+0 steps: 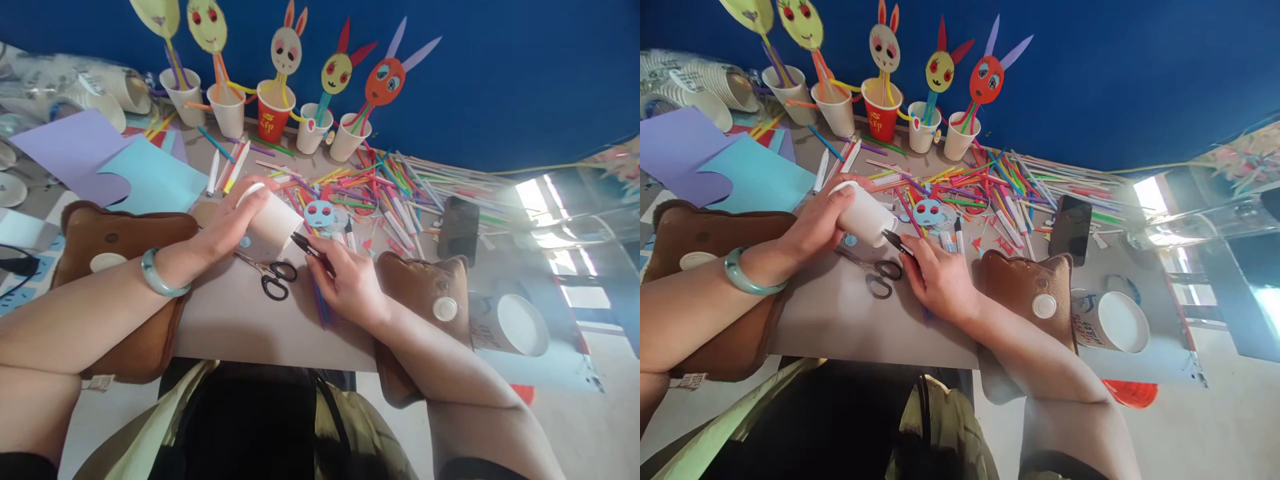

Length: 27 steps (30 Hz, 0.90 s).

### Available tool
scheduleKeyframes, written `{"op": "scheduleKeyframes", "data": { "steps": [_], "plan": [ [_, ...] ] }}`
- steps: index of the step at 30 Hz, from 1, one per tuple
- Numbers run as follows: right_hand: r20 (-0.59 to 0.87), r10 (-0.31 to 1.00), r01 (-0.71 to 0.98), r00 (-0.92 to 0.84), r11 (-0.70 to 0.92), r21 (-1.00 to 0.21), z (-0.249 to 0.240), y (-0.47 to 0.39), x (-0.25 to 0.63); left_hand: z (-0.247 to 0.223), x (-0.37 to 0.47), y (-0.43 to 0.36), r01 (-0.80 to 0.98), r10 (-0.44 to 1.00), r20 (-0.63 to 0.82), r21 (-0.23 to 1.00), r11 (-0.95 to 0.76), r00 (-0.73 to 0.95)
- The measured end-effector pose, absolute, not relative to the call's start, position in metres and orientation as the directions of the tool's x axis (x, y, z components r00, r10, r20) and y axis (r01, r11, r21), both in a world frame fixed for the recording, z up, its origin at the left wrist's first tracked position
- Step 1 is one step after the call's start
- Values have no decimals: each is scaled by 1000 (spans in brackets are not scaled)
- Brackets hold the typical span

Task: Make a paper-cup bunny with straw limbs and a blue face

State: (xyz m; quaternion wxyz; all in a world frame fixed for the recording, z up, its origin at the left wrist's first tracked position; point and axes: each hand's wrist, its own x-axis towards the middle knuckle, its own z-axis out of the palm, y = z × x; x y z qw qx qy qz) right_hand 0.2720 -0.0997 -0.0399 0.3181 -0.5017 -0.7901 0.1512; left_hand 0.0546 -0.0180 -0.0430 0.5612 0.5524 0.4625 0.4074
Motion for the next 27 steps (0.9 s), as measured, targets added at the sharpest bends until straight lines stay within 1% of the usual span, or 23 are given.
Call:
{"op": "scheduleKeyframes", "data": {
  "steps": [2, 6, 9, 11, 13, 17, 21, 24, 27],
  "plan": [
    [398, 865, 747, -306, 477, -464, -41, -104, 273, -43, 54, -16, 6, 971, -86, 996, 87, 223],
    [460, 825, 760, -327, 519, -391, -39, -105, 273, -44, 53, -12, -16, 971, -90, 995, 96, 220],
    [507, 782, 772, -362, 556, -308, -39, -105, 274, -43, 53, -12, -30, 964, -105, 993, 116, 245],
    [519, 768, 783, -375, 562, -265, -40, -105, 274, -42, 55, -14, -34, 962, -125, 990, 137, 243],
    [506, 775, 793, -379, 554, -254, -40, -105, 275, -40, 56, -16, -32, 962, -138, 988, 150, 238],
    [472, 797, 779, -377, 548, -305, -40, -106, 274, -40, 57, -19, -7, 960, -133, 990, 139, 245],
    [479, 800, 726, -361, 563, -394, -36, -106, 273, -41, 56, -17, -17, 954, -155, 986, 165, 257],
    [469, 834, 680, -291, 525, -512, -33, -107, 273, -39, 57, -15, -103, 935, -245, 955, 278, 256],
    [446, 881, 619, -159, 441, -650, -33, -107, 273, -37, 60, -17, -167, 877, -346, 894, 416, 334]
  ]
}}
